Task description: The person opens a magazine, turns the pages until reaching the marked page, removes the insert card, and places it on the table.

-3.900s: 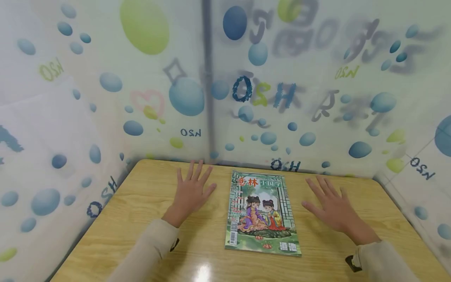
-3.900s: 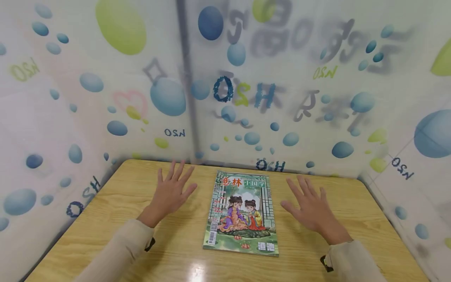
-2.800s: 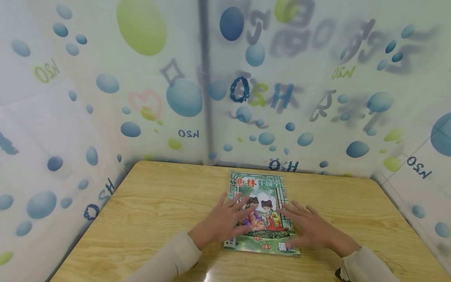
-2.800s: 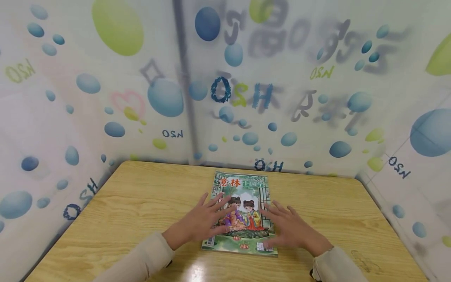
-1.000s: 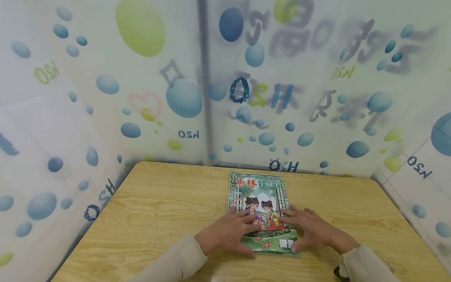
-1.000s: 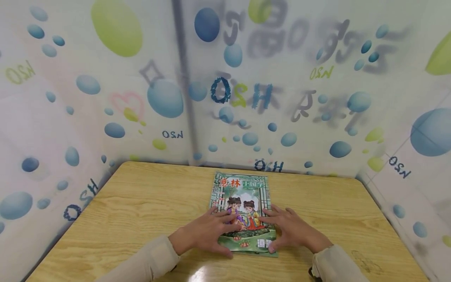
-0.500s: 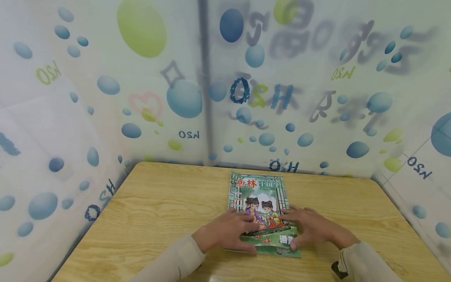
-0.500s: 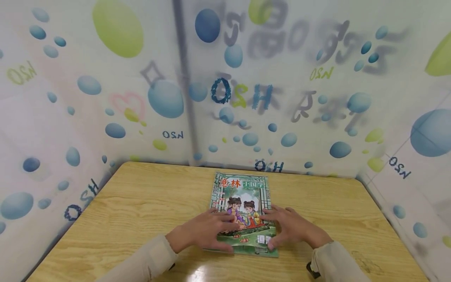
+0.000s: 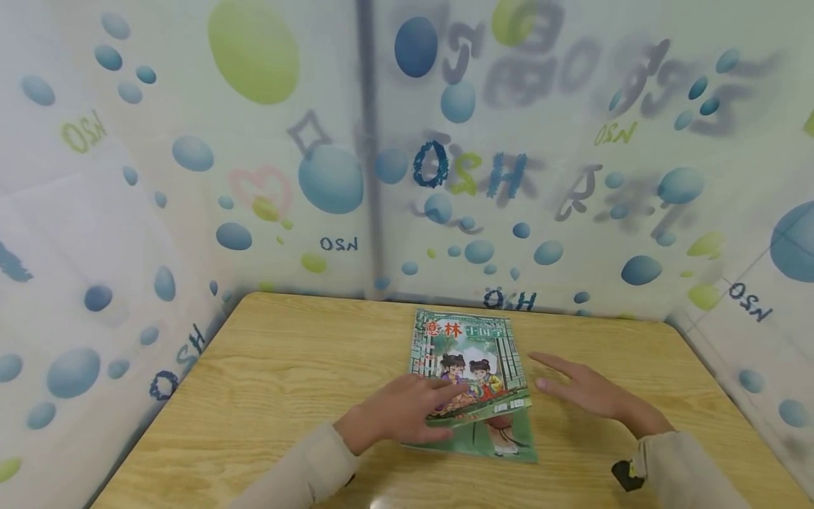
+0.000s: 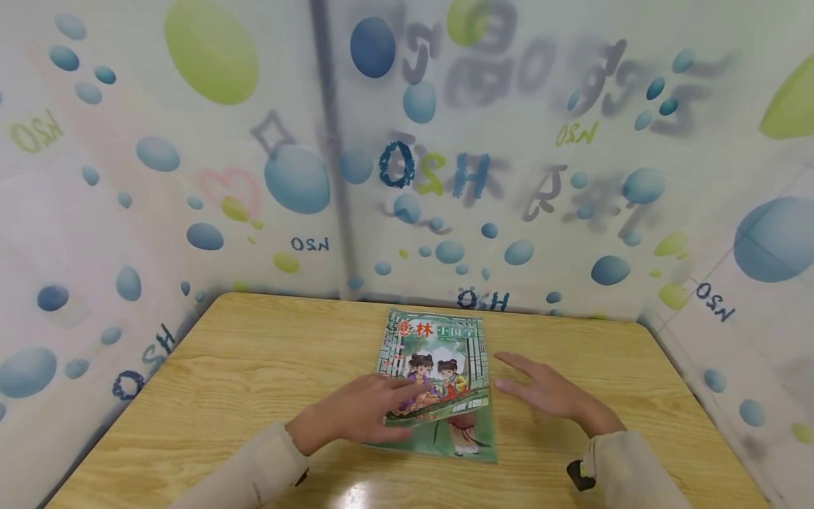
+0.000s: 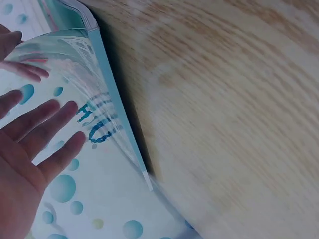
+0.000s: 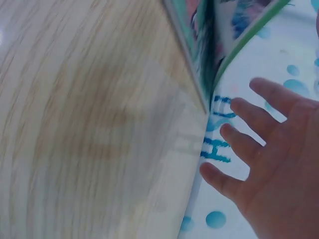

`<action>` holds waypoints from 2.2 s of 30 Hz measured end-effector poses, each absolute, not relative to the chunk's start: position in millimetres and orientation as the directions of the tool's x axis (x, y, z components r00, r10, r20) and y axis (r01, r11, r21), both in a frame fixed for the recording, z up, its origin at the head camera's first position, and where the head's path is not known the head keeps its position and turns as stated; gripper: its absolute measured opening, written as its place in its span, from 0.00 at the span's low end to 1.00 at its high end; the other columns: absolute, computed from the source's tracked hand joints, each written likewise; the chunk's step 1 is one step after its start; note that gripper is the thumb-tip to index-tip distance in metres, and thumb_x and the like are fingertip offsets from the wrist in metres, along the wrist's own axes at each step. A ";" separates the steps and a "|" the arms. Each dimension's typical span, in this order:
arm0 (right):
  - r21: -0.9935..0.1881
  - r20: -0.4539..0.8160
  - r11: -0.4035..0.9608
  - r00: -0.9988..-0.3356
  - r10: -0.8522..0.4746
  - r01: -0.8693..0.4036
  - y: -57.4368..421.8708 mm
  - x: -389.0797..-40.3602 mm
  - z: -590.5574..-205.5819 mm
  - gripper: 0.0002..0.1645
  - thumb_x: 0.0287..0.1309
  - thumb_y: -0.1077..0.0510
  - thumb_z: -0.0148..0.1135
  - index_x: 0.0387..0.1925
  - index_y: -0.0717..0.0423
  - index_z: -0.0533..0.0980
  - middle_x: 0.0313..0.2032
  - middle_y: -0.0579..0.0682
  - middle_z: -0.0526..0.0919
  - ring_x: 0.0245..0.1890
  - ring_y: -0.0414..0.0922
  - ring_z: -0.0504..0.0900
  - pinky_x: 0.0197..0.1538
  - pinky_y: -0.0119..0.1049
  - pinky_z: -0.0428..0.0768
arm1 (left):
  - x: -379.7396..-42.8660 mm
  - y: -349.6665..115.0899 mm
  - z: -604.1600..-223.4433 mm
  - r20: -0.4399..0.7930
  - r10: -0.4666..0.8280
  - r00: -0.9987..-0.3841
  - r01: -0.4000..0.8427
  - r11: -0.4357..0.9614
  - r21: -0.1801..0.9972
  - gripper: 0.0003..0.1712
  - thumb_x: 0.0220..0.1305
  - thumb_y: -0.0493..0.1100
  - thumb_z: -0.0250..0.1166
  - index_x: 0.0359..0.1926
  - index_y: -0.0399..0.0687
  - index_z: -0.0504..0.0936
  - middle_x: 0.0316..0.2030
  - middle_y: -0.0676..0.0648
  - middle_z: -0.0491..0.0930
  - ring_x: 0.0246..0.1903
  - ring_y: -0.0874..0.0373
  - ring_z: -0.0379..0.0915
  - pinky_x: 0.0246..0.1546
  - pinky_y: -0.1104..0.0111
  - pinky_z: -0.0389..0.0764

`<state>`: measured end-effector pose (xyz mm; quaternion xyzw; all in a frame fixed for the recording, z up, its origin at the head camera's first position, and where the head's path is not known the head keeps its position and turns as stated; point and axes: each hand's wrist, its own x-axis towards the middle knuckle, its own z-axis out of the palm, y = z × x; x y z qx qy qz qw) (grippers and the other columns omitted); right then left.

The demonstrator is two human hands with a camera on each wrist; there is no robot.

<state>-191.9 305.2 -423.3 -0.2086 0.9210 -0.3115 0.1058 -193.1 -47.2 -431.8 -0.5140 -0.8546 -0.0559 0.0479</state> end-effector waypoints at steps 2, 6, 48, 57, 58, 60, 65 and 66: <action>-0.621 -0.056 0.723 -0.902 -0.428 -0.304 307.2 -192.1 -424.4 0.37 0.73 0.45 0.51 0.74 0.59 0.60 0.71 0.67 0.62 0.69 0.71 0.59 0.61 0.71 0.63 | -192.5 -48.8 -430.3 0.192 0.870 -0.454 0.890 0.453 0.053 0.44 0.64 0.60 0.64 0.76 0.54 0.59 0.64 0.42 0.74 0.40 0.59 0.82 0.43 0.64 0.82; -0.569 -0.025 0.754 -0.910 -0.413 -0.327 306.0 -189.6 -432.2 0.38 0.70 0.44 0.55 0.72 0.61 0.62 0.70 0.67 0.64 0.69 0.70 0.59 0.61 0.71 0.61 | -191.6 -49.5 -427.1 0.321 0.863 -0.390 0.914 0.407 0.016 0.52 0.61 0.54 0.68 0.79 0.57 0.50 0.73 0.42 0.61 0.64 0.52 0.69 0.59 0.57 0.75; -0.376 -0.002 0.667 -0.719 -0.695 -0.643 271.4 -170.7 -445.9 0.55 0.46 0.32 0.71 0.70 0.56 0.68 0.69 0.66 0.66 0.67 0.72 0.62 0.57 0.75 0.62 | -181.5 -47.3 -415.0 0.187 0.867 -0.461 0.664 0.478 -0.575 0.25 0.71 0.53 0.54 0.64 0.55 0.78 0.72 0.47 0.64 0.74 0.49 0.52 0.73 0.46 0.46; -0.394 -0.029 0.680 -0.731 -0.682 -0.618 269.8 -171.1 -444.5 0.56 0.45 0.31 0.71 0.70 0.55 0.68 0.70 0.66 0.65 0.68 0.72 0.60 0.58 0.76 0.60 | -181.6 -50.9 -416.6 0.280 0.815 -0.508 0.668 0.578 -0.470 0.28 0.65 0.59 0.59 0.59 0.50 0.82 0.69 0.45 0.69 0.72 0.46 0.57 0.68 0.38 0.52; -0.395 -0.030 0.680 -0.731 -0.681 -0.618 269.9 -171.2 -444.9 0.56 0.45 0.31 0.71 0.70 0.55 0.68 0.70 0.66 0.65 0.68 0.72 0.60 0.58 0.76 0.60 | -181.3 -51.3 -416.9 0.286 0.809 -0.514 0.664 0.586 -0.463 0.29 0.64 0.61 0.59 0.58 0.50 0.82 0.68 0.44 0.69 0.71 0.45 0.57 0.68 0.38 0.52; -0.395 -0.029 0.679 -0.731 -0.682 -0.618 270.2 -171.8 -446.1 0.56 0.45 0.31 0.71 0.70 0.56 0.68 0.69 0.66 0.65 0.68 0.72 0.60 0.58 0.76 0.60 | -181.1 -52.0 -417.6 0.294 0.796 -0.529 0.653 0.603 -0.459 0.32 0.62 0.65 0.61 0.58 0.50 0.82 0.68 0.43 0.70 0.71 0.45 0.58 0.68 0.38 0.52; -0.389 -0.021 0.675 -0.726 -0.687 -0.627 271.1 -172.8 -448.4 0.56 0.45 0.31 0.71 0.70 0.56 0.68 0.69 0.65 0.66 0.68 0.72 0.61 0.57 0.76 0.60 | -181.3 -54.4 -417.5 0.304 0.764 -0.569 0.628 0.642 -0.439 0.32 0.58 0.62 0.65 0.59 0.51 0.79 0.68 0.42 0.69 0.71 0.44 0.57 0.69 0.38 0.50; -0.385 -0.022 0.676 -0.726 -0.687 -0.628 271.4 -172.9 -448.5 0.56 0.45 0.31 0.71 0.70 0.55 0.68 0.69 0.65 0.66 0.68 0.72 0.61 0.57 0.76 0.60 | -181.6 -55.0 -417.4 0.302 0.760 -0.575 0.630 0.647 -0.430 0.31 0.58 0.60 0.65 0.60 0.51 0.78 0.69 0.42 0.67 0.72 0.44 0.56 0.69 0.38 0.49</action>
